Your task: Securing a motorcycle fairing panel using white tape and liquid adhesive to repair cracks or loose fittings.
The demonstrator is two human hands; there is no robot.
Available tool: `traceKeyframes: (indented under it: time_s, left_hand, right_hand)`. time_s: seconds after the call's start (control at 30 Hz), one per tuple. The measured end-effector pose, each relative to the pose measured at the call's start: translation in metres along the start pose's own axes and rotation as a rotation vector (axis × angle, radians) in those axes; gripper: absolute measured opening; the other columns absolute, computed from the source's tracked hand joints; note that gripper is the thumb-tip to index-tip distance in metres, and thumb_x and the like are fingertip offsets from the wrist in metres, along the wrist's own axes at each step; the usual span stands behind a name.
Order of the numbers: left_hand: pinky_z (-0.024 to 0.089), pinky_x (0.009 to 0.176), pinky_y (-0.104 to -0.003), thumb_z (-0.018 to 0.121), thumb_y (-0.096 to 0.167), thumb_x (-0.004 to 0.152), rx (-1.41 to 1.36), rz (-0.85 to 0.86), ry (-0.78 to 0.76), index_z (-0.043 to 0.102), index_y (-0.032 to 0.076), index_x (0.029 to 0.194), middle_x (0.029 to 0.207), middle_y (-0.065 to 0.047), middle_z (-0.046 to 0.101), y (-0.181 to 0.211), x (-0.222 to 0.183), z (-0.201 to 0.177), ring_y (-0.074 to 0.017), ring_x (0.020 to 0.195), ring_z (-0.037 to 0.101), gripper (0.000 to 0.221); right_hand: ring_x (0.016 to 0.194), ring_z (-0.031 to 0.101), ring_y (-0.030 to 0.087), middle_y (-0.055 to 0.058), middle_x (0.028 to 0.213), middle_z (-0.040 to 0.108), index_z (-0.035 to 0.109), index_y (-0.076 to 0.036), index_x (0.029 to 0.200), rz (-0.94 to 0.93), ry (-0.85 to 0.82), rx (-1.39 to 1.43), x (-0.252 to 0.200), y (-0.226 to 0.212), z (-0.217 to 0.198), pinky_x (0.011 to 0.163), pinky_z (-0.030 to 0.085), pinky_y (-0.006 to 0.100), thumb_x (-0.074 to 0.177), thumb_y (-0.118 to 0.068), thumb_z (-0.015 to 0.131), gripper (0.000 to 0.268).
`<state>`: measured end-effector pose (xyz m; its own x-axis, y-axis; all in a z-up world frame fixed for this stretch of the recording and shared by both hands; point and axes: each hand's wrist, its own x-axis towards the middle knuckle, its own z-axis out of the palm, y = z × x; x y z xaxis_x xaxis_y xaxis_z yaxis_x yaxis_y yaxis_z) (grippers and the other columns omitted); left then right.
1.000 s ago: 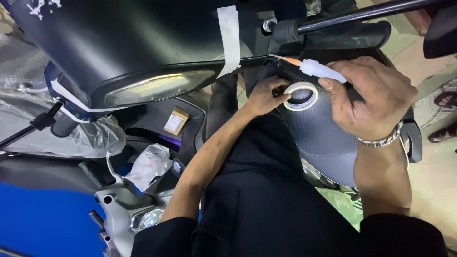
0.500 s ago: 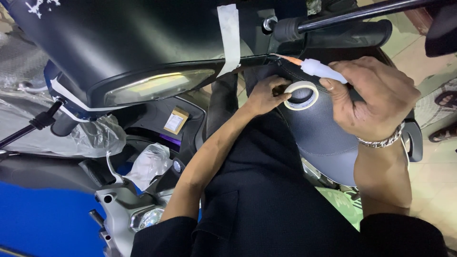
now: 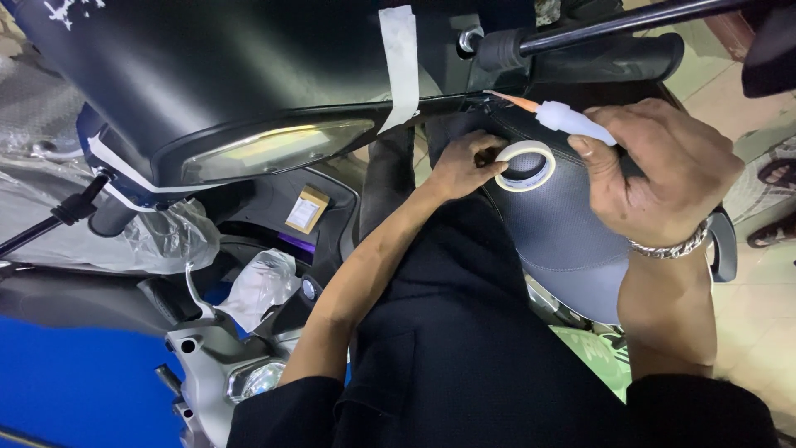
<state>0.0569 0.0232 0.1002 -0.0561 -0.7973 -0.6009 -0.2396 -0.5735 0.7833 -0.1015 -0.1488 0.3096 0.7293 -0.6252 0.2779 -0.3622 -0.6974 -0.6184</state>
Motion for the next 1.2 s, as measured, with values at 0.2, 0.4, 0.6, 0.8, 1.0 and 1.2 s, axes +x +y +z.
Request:
traceKeyframes:
  time_s: [0.2,0.4,0.6,0.8,1.0,1.2]
  left_hand:
    - [0.056,0.079,-0.028,0.075,0.030,0.086,-0.004,-0.005,-0.013,0.073,0.016,0.119,0.106,0.000,0.070,0.000,0.002,-0.001,-0.0153,0.087,0.070,0.035]
    - [0.058,0.081,-0.029,0.075,0.032,0.087,-0.001,0.030,0.006,0.073,0.015,0.118,0.111,-0.002,0.072,-0.002,0.001,0.000,-0.0177,0.091,0.072,0.036]
    - [0.056,0.082,-0.031,0.074,0.028,0.088,-0.009,0.036,0.009,0.072,0.016,0.117,0.105,-0.002,0.069,-0.005,0.002,0.004,-0.0188,0.090,0.071,0.031]
    - [0.055,0.080,-0.036,0.068,0.024,0.091,0.191,0.114,0.070,0.065,0.014,0.120,0.104,-0.005,0.068,0.012,0.003,0.020,-0.0233,0.092,0.069,0.031]
    - [0.062,0.075,-0.047,0.067,0.020,0.090,0.445,0.163,0.067,0.060,0.016,0.125,0.122,-0.010,0.058,0.026,0.008,0.042,-0.0360,0.089,0.071,0.036]
    - [0.061,0.081,-0.039,0.070,0.033,0.087,0.706,0.332,0.170,0.063,0.020,0.118,0.108,-0.007,0.060,0.009,0.010,0.053,-0.0279,0.098,0.072,0.034]
  right_hand:
    - [0.086,0.074,0.038,0.023,0.102,0.080,0.079,0.014,0.106,0.011,0.004,0.000,0.001,-0.002,-0.002,0.072,0.057,0.044,0.116,-0.013,0.074,0.029]
    - [0.084,0.074,0.039,0.025,0.100,0.080,0.082,0.017,0.108,0.007,0.033,0.015,-0.002,0.002,-0.001,0.070,0.057,0.043,0.115,-0.014,0.075,0.033]
    - [0.083,0.071,0.043,0.033,0.097,0.076,0.077,0.025,0.106,0.067,0.088,0.154,-0.005,0.000,-0.004,0.076,0.053,0.048,0.114,-0.008,0.071,0.035]
    - [0.077,0.062,0.032,0.029,0.106,0.057,0.065,0.019,0.115,0.478,0.293,0.414,-0.089,0.015,0.034,0.061,0.059,0.038,0.109,-0.022,0.066,0.041]
    - [0.083,0.074,0.030,0.021,0.101,0.072,0.064,0.008,0.118,0.957,0.461,0.265,-0.229,0.035,0.091,0.068,0.060,0.039,0.108,-0.020,0.073,0.031]
    - [0.083,0.074,0.037,0.022,0.083,0.072,0.074,0.004,0.099,1.310,0.389,0.020,-0.296,0.022,0.130,0.070,0.057,0.043,0.094,-0.011,0.085,0.019]
